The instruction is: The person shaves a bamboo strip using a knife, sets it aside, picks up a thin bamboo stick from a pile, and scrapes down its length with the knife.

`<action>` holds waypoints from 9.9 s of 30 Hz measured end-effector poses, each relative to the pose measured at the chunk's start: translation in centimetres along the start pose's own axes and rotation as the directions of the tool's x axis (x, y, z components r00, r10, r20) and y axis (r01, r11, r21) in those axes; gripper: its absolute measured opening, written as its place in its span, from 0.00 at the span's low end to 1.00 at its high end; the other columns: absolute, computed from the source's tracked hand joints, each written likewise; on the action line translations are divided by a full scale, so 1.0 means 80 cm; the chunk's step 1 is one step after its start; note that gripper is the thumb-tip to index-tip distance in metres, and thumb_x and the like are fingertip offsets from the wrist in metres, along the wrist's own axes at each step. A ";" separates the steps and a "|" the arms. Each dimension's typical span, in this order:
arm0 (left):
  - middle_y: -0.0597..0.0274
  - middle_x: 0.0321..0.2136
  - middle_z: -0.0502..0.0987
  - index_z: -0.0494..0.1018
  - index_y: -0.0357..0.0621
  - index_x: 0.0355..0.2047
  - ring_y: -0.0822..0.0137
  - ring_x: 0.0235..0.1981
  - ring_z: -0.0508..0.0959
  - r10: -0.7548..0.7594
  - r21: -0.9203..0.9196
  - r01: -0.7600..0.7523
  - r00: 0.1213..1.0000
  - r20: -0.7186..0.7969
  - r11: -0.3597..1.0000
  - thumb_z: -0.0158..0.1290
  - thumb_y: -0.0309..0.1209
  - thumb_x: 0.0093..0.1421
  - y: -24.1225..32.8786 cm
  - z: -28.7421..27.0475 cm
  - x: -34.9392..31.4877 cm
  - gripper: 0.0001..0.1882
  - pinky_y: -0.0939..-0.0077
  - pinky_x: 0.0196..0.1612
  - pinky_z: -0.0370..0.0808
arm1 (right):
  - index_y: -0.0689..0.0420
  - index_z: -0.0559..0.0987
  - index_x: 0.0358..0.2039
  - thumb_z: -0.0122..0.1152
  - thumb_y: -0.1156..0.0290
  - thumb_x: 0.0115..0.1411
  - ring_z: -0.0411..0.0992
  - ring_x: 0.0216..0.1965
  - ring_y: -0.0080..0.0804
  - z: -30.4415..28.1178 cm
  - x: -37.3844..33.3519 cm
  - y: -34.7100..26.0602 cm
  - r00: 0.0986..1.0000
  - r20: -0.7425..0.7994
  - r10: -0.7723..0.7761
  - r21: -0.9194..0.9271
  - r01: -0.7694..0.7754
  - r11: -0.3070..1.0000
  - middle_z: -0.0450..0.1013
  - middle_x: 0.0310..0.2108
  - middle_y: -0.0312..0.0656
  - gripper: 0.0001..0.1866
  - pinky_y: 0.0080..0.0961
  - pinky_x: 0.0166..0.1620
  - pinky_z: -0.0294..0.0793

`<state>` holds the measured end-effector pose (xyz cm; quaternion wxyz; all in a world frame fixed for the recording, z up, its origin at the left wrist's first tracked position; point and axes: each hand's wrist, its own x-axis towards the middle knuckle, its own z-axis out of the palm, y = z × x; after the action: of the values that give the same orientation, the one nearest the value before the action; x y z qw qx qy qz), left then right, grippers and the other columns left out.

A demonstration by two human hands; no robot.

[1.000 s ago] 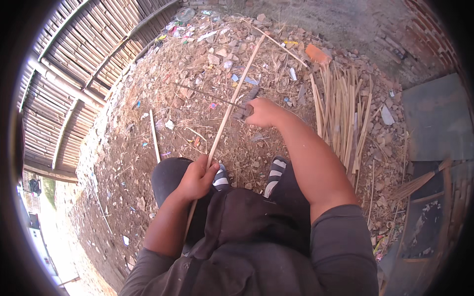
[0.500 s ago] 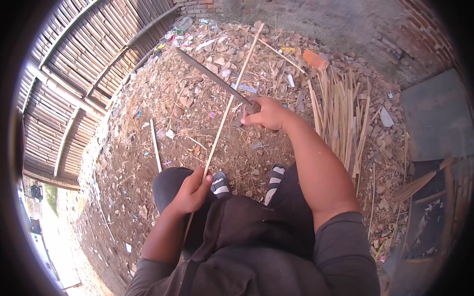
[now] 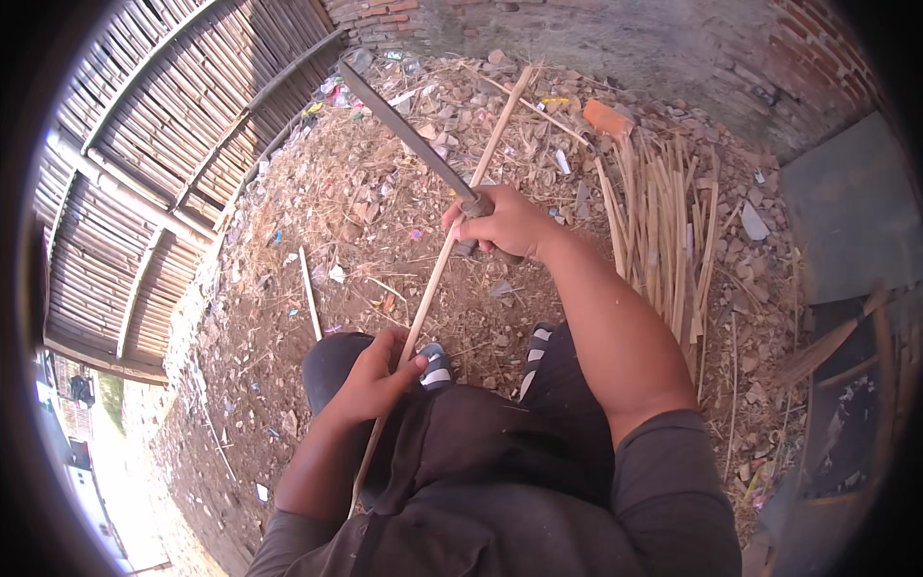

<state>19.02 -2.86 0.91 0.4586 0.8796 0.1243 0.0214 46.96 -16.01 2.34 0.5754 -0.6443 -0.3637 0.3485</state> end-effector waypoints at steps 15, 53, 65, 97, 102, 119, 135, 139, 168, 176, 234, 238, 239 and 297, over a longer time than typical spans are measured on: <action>0.77 0.16 0.59 0.62 0.51 0.30 0.83 0.12 0.56 -0.245 -0.701 0.314 0.948 0.201 0.641 0.43 0.42 0.73 -0.039 0.010 0.050 0.15 0.84 0.14 0.52 | 0.53 0.80 0.36 0.69 0.63 0.48 0.78 0.32 0.48 0.023 -0.005 0.005 0.995 0.092 0.026 -0.871 0.068 0.486 0.77 0.26 0.46 0.15 0.42 0.37 0.75; 0.73 0.24 0.65 0.62 0.42 0.40 0.81 0.24 0.66 -0.214 -0.574 0.263 0.965 0.153 0.776 0.58 0.19 0.52 -0.032 0.021 0.037 0.18 0.81 0.27 0.68 | 0.57 0.79 0.31 0.63 0.65 0.45 0.76 0.33 0.51 0.021 0.021 0.033 0.998 -0.064 0.006 -0.723 -0.051 0.689 0.77 0.27 0.50 0.12 0.42 0.37 0.75; 0.78 0.22 0.61 0.62 0.47 0.39 0.85 0.24 0.62 -0.149 -0.668 0.258 0.965 0.217 0.698 0.51 0.11 0.51 -0.043 0.014 0.031 0.19 0.85 0.28 0.61 | 0.61 0.80 0.42 0.68 0.64 0.47 0.76 0.26 0.42 0.022 0.025 0.043 0.980 0.197 -0.024 -0.847 0.183 0.499 0.76 0.22 0.48 0.22 0.37 0.34 0.74; 0.65 0.30 0.66 0.61 0.40 0.41 0.77 0.28 0.69 -0.237 -0.377 0.312 0.943 0.232 0.872 0.54 0.17 0.52 -0.027 0.018 0.036 0.18 0.79 0.27 0.69 | 0.59 0.81 0.37 0.66 0.66 0.45 0.75 0.28 0.47 -0.020 0.033 0.083 0.977 -0.195 -0.090 -0.686 -0.071 0.725 0.75 0.24 0.50 0.18 0.39 0.34 0.74; 0.69 0.28 0.64 0.62 0.40 0.41 0.79 0.27 0.67 -0.224 -0.412 0.279 0.958 0.178 0.868 0.53 0.16 0.50 -0.031 0.022 0.032 0.18 0.82 0.28 0.66 | 0.57 0.81 0.35 0.65 0.64 0.45 0.76 0.29 0.47 0.019 0.019 0.033 0.986 0.152 0.071 -0.834 0.089 0.545 0.77 0.25 0.50 0.16 0.39 0.34 0.74; 0.71 0.28 0.63 0.62 0.41 0.40 0.80 0.27 0.65 -0.205 -0.495 0.281 0.957 0.204 0.822 0.52 0.15 0.51 -0.035 0.020 0.040 0.17 0.82 0.28 0.65 | 0.55 0.81 0.33 0.64 0.62 0.46 0.77 0.33 0.50 -0.012 0.026 0.067 0.963 -0.270 -0.008 -0.642 -0.174 0.747 0.78 0.27 0.50 0.14 0.42 0.38 0.75; 0.78 0.23 0.62 0.62 0.46 0.39 0.86 0.23 0.61 -0.159 -0.608 0.270 0.960 0.230 0.747 0.51 0.12 0.50 -0.041 0.015 0.033 0.19 0.86 0.26 0.59 | 0.57 0.81 0.38 0.72 0.56 0.49 0.76 0.30 0.46 0.021 0.015 0.027 0.975 0.202 0.091 -0.856 0.131 0.499 0.76 0.28 0.49 0.21 0.39 0.35 0.73; 0.75 0.23 0.62 0.62 0.45 0.38 0.84 0.24 0.62 -0.146 -0.615 0.303 0.945 0.293 0.728 0.52 0.13 0.50 -0.029 0.017 0.031 0.19 0.84 0.25 0.60 | 0.59 0.80 0.45 0.72 0.56 0.49 0.76 0.32 0.42 -0.034 0.026 0.054 0.996 -0.084 0.042 -0.732 -0.090 0.676 0.77 0.30 0.50 0.26 0.37 0.37 0.73; 0.72 0.23 0.66 0.66 0.43 0.34 0.79 0.26 0.65 -0.147 -0.064 0.160 0.974 0.173 0.985 0.45 0.40 0.73 -0.017 -0.059 -0.052 0.14 0.78 0.29 0.65 | 0.62 0.76 0.39 0.71 0.51 0.56 0.67 0.19 0.18 -0.076 -0.001 0.033 0.952 -0.303 -0.038 -0.389 -0.087 0.917 0.71 0.22 0.33 0.26 0.21 0.23 0.66; 0.67 0.27 0.72 0.72 0.38 0.46 0.78 0.31 0.69 -0.112 -0.145 0.084 0.974 -0.195 0.986 0.45 0.38 0.73 -0.007 -0.041 -0.042 0.15 0.78 0.37 0.69 | 0.63 0.77 0.35 0.72 0.41 0.52 0.69 0.20 0.22 -0.066 -0.001 0.020 0.959 -0.274 -0.069 -0.152 0.028 0.988 0.69 0.19 0.34 0.33 0.23 0.25 0.68; 0.79 0.19 0.62 0.62 0.47 0.39 0.84 0.15 0.60 -0.198 -0.590 0.264 0.964 0.177 0.763 0.59 0.28 0.63 -0.034 -0.016 0.022 0.14 0.85 0.17 0.54 | 0.58 0.79 0.34 0.68 0.62 0.50 0.76 0.31 0.51 0.024 0.018 0.023 0.990 -0.121 -0.078 -0.736 -0.037 0.676 0.76 0.26 0.50 0.15 0.42 0.35 0.74; 0.78 0.20 0.63 0.62 0.48 0.39 0.84 0.15 0.60 -0.220 -0.621 0.294 0.956 0.195 0.727 0.59 0.29 0.64 -0.033 -0.022 0.018 0.14 0.85 0.17 0.54 | 0.53 0.77 0.29 0.65 0.62 0.49 0.77 0.33 0.51 0.060 0.009 0.013 0.971 0.229 -0.074 -0.864 0.238 0.443 0.77 0.26 0.47 0.11 0.46 0.37 0.75; 0.77 0.20 0.63 0.62 0.48 0.40 0.83 0.16 0.60 -0.215 -0.617 0.303 0.953 0.214 0.726 0.58 0.30 0.64 -0.033 -0.021 0.017 0.14 0.85 0.17 0.54 | 0.53 0.77 0.29 0.65 0.62 0.49 0.77 0.33 0.51 0.059 0.008 0.015 0.971 0.229 -0.068 -0.864 0.235 0.445 0.77 0.26 0.47 0.11 0.46 0.37 0.75; 0.76 0.19 0.64 0.61 0.47 0.38 0.82 0.17 0.65 -0.185 -0.624 0.339 0.936 0.300 0.705 0.60 0.18 0.55 -0.032 -0.022 0.022 0.19 0.83 0.20 0.61 | 0.57 0.81 0.35 0.62 0.62 0.46 0.77 0.36 0.51 0.023 0.017 0.015 0.989 -0.148 0.024 -0.715 -0.124 0.688 0.78 0.29 0.52 0.17 0.43 0.41 0.76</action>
<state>19.96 0.35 -0.30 0.7508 0.6275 0.1823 -0.0963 46.10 -14.00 0.90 0.2835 -0.8533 -0.4078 0.1589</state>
